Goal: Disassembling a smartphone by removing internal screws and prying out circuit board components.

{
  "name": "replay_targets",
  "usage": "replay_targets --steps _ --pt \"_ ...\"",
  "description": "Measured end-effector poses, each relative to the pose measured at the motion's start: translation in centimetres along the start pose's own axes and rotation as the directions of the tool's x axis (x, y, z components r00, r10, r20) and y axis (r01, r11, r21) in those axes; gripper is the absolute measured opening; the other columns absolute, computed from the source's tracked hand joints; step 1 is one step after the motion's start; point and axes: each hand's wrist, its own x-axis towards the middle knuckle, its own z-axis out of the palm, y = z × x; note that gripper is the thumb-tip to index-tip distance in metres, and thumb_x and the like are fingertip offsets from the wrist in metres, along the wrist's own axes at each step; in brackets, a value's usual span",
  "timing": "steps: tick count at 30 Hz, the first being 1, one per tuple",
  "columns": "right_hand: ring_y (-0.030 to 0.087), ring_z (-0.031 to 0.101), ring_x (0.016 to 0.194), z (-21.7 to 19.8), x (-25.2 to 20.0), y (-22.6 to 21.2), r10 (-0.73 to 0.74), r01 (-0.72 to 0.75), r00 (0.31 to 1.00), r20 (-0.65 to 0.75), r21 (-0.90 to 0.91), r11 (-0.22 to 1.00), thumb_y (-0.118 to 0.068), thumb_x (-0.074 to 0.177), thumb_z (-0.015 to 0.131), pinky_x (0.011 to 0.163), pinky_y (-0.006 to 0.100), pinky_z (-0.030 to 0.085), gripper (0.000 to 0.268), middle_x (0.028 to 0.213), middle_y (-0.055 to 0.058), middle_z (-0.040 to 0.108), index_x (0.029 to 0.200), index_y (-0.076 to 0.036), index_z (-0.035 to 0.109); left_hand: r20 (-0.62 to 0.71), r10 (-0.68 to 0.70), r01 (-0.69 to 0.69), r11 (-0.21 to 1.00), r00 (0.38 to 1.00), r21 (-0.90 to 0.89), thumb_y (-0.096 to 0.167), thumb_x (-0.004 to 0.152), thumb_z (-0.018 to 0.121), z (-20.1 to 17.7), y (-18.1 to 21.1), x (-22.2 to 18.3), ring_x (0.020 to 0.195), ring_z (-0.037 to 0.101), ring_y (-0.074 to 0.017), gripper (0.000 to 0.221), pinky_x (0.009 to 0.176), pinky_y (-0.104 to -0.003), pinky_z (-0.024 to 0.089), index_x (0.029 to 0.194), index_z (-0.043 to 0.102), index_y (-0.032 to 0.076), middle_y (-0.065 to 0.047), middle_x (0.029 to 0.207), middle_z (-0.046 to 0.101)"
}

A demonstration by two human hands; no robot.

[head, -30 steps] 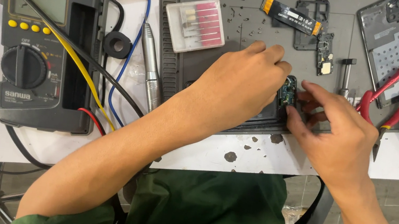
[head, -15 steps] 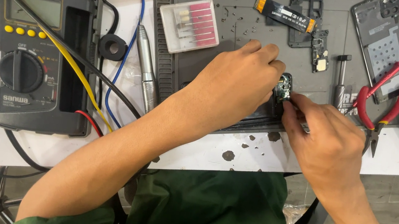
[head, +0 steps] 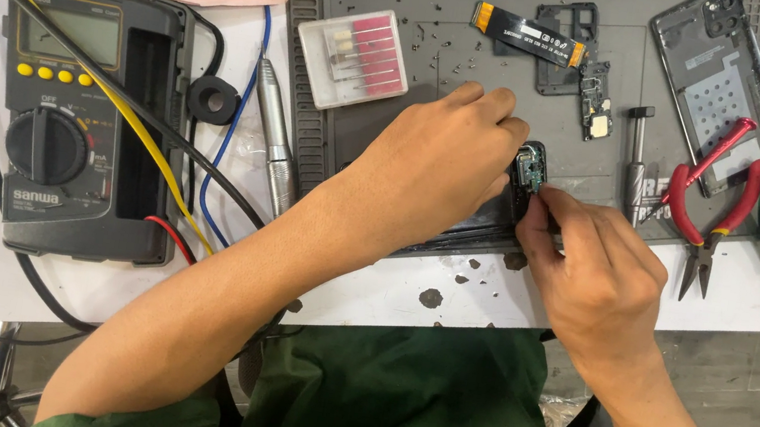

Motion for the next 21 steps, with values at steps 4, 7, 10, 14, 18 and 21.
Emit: replay_targets --steps 4,7,10,14,18,21 --pt "0.026 0.068 0.073 0.1 0.0 -0.1 0.027 -0.027 1.000 -0.015 0.017 0.999 0.010 0.101 0.078 0.069 0.034 0.056 0.006 0.089 0.013 0.074 0.099 0.008 0.073 -0.032 0.002 -0.002 1.000 0.999 0.023 0.016 0.088 0.078 0.2 0.0 0.0 0.082 0.059 -0.0259 0.015 0.050 -0.040 0.055 0.087 0.066 0.008 -0.007 0.089 0.059" --pt "0.026 0.069 0.074 0.3 0.0 -0.1 0.032 -0.031 0.999 -0.030 0.017 0.999 0.012 0.099 0.078 0.070 0.034 0.057 0.008 0.090 0.013 0.075 0.098 0.008 0.073 -0.071 0.001 0.001 1.000 0.997 0.026 0.010 0.092 0.070 0.3 -0.1 0.1 0.077 0.058 -0.0251 0.010 0.042 -0.039 0.051 0.083 0.065 0.007 -0.006 0.083 0.057" --pt "0.026 0.069 0.074 0.3 -0.1 -0.2 0.042 -0.041 0.998 -0.038 0.009 0.999 0.014 0.098 0.077 0.071 0.034 0.057 0.008 0.089 0.013 0.075 0.099 0.007 0.073 -0.063 -0.017 0.014 0.999 0.998 -0.050 0.006 0.093 0.062 -0.3 0.0 0.3 0.077 0.057 -0.0262 0.011 0.039 -0.042 0.048 0.082 0.063 0.006 -0.006 0.081 0.056" --pt "0.026 0.068 0.073 0.5 -0.1 -0.2 0.055 -0.056 0.997 -0.061 -0.008 0.998 0.015 0.096 0.077 0.070 0.034 0.057 0.009 0.088 0.012 0.074 0.098 0.006 0.074 0.004 -0.050 0.050 0.979 0.999 -0.200 0.014 0.095 0.070 -1.0 -0.5 0.8 0.090 0.062 -0.0302 0.005 0.052 -0.049 0.051 0.096 0.069 0.009 -0.004 0.090 0.060" --pt "0.026 0.067 0.072 0.7 -0.4 -0.1 0.101 -0.102 0.993 -0.062 -0.005 0.995 0.014 0.096 0.077 0.069 0.035 0.056 0.010 0.085 0.012 0.073 0.100 0.005 0.075 0.038 -0.072 0.078 0.972 0.997 -0.220 0.023 0.092 0.078 -0.6 -0.6 1.0 0.093 0.063 -0.0291 0.017 0.057 -0.048 0.053 0.099 0.071 0.009 -0.003 0.092 0.065" --pt "0.026 0.067 0.074 0.7 -0.4 0.0 0.155 -0.153 0.986 -0.063 0.035 0.988 0.010 0.096 0.079 0.069 0.034 0.055 0.012 0.092 0.014 0.075 0.107 0.007 0.075 0.048 -0.072 0.080 0.975 0.996 -0.209 0.029 0.091 0.079 -0.5 -0.6 1.2 0.099 0.064 -0.0279 0.024 0.059 -0.048 0.055 0.102 0.073 0.009 -0.003 0.095 0.067"
